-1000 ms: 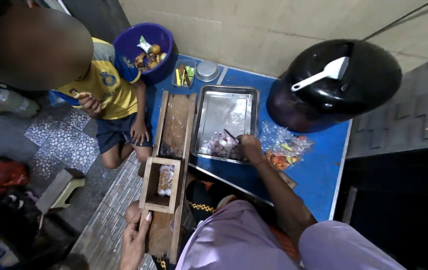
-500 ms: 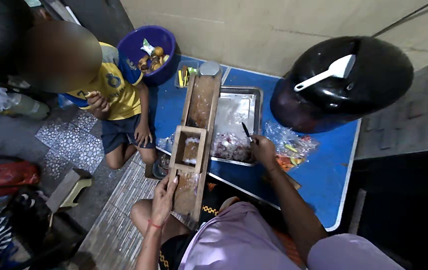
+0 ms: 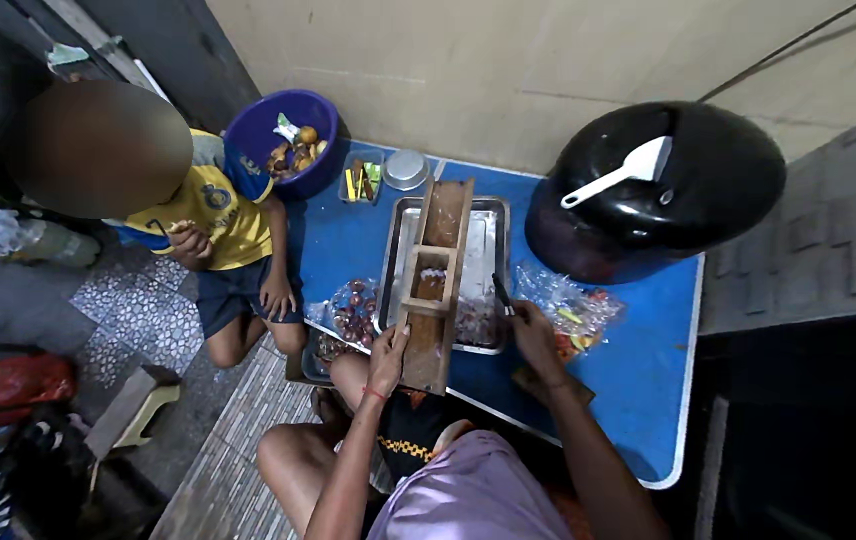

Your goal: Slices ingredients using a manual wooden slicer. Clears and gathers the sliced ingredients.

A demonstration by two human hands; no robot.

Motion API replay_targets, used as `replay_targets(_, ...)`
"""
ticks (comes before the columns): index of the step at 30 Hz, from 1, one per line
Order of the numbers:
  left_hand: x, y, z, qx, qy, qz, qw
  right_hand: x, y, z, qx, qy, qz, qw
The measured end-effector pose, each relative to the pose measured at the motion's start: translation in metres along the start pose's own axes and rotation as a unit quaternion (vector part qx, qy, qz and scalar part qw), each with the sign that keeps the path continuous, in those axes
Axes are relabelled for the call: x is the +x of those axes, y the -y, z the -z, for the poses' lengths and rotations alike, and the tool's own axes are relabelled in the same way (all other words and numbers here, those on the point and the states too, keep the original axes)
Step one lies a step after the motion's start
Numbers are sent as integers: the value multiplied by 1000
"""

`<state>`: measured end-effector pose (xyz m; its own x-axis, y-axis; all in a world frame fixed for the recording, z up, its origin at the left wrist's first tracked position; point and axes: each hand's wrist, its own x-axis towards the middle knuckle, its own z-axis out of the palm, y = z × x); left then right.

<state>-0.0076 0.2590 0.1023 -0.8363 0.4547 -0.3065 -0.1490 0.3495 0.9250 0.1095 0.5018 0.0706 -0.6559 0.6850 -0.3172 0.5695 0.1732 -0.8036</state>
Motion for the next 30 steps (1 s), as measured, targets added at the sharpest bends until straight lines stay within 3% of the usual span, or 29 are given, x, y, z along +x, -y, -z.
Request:
replay_targets(9, 37, 23, -25, 2, 1, 10, 1000, 9, -5, 0, 5, 20, -20, 1000)
replay_targets(21, 80, 5, -53, 16, 24, 21, 999, 19, -9, -10, 7, 3, -38, 999)
replay_targets(30, 103, -1, -77, 9, -1, 12, 1000, 19, -1, -17, -25, 9, -65, 998)
